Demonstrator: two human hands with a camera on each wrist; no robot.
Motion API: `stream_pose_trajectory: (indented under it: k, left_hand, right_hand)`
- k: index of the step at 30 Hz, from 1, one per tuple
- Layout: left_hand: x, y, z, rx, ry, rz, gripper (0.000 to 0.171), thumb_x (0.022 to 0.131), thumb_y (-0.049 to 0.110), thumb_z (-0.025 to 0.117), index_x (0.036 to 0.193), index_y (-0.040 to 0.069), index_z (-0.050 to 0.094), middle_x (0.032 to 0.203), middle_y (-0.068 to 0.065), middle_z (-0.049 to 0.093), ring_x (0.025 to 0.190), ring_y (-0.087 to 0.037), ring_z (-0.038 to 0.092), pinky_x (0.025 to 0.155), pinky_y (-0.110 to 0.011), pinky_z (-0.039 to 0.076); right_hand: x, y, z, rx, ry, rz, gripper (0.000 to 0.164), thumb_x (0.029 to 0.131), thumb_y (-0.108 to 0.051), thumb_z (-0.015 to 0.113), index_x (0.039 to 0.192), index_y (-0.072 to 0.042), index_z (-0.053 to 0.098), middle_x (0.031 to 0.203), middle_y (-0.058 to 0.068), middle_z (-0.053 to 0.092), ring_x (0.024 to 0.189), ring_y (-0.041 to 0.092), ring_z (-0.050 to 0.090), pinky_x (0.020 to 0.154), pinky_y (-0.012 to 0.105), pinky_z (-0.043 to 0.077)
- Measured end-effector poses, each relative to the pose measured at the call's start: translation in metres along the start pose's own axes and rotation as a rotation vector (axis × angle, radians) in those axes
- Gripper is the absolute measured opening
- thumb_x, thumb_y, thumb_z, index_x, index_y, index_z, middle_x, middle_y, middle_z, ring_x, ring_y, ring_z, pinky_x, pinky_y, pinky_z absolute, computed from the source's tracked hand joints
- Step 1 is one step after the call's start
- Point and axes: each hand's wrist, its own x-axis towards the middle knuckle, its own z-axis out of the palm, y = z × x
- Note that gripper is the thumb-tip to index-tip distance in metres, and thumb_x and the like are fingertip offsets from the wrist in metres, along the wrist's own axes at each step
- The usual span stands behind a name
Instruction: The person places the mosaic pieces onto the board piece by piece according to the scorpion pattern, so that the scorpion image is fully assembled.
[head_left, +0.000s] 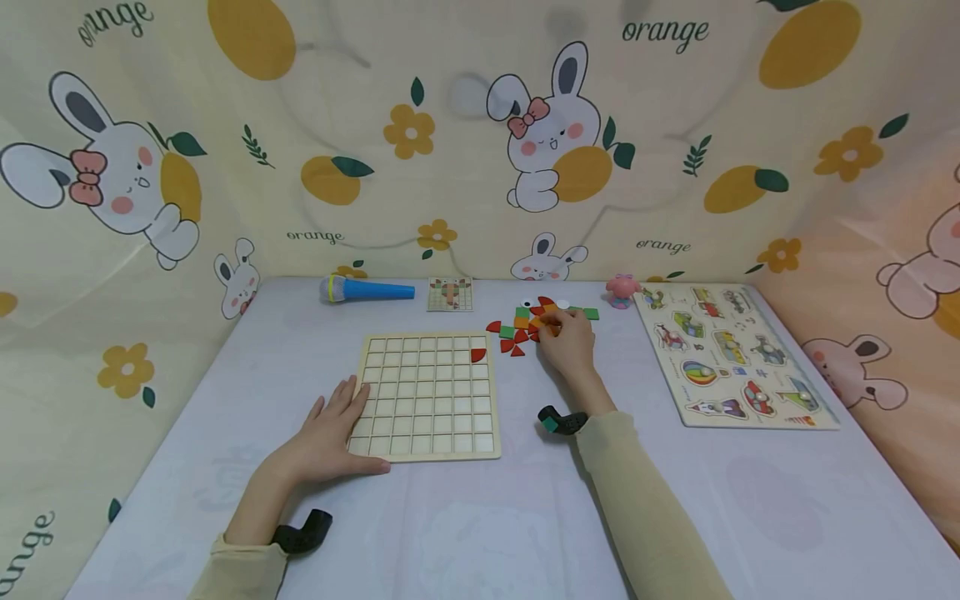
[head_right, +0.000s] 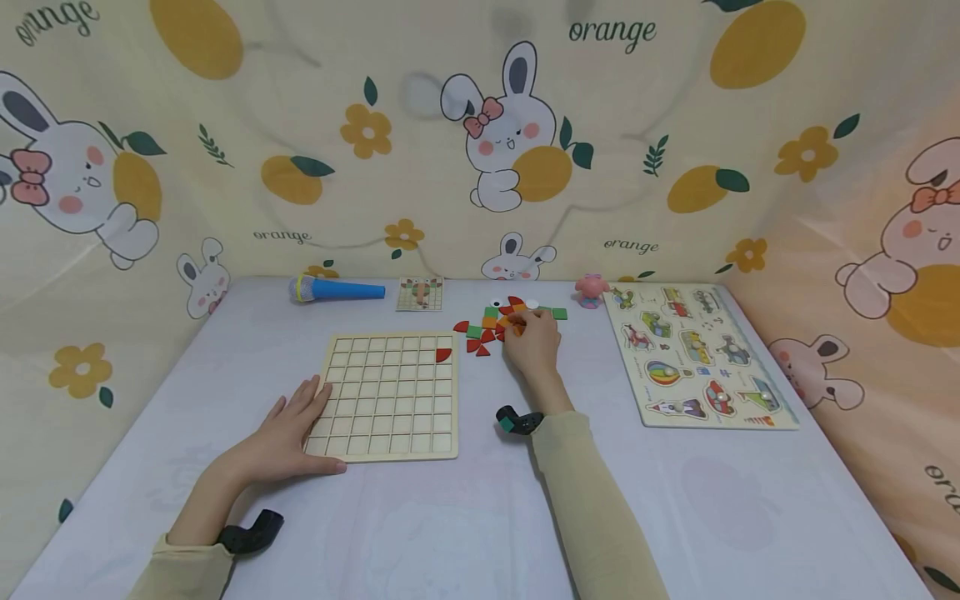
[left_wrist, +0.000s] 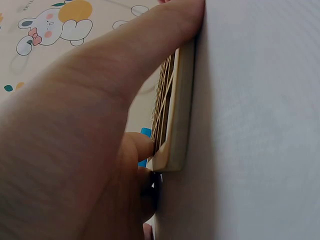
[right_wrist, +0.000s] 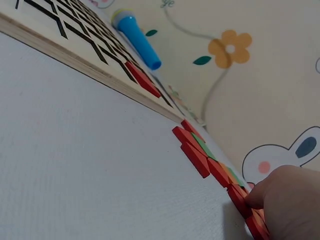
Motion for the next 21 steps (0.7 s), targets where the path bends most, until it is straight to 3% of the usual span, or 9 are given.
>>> stream_pose_trajectory:
  k: [4, 12, 21]
  left_hand:
    - [0.0005, -0.0006, 0.0013, -0.002, -0.003, 0.0, 0.137, 0.075, 0.071, 0.084, 0.167, -0.004, 0.017, 0.175, -0.029, 0.002, 0.162, -0.049, 0.003, 0.127, -0.069, 0.002]
    - [0.0023, -0.0037, 0.0039, 0.006, 0.003, 0.004, 0.136, 0.075, 0.071, 0.083, 0.167, -0.004, 0.017, 0.175, -0.029, 0.003, 0.162, -0.049, 0.002, 0.128, -0.069, 0.003]
    - [0.002, -0.0032, 0.0016, 0.013, 0.011, 0.008, 0.136, 0.075, 0.071, 0.083, 0.167, -0.005, 0.017, 0.174, -0.03, 0.004, 0.162, -0.049, 0.004, 0.127, -0.07, 0.004]
  right_hand:
    - [-0.0009, 0.0014, 0.0008, -0.001, 0.004, 0.005, 0.024, 0.101, -0.016, 0.065, 0.119, -0.003, 0.073, 0.139, 0.024, 0.052, 0.133, 0.043, 0.046, 0.115, 0.061, 0.034]
    - [-0.0036, 0.0003, -0.0003, -0.081, -0.045, -0.023, 0.045, 0.102, -0.024, 0.062, 0.143, -0.004, 0.064, 0.145, 0.028, 0.045, 0.137, 0.044, 0.039, 0.115, 0.062, 0.034]
    - [-0.0031, -0.0039, -0.0036, -0.067, -0.071, -0.025, 0.044, 0.103, -0.026, 0.062, 0.142, -0.006, 0.064, 0.151, 0.028, 0.042, 0.142, 0.044, 0.035, 0.118, 0.062, 0.03]
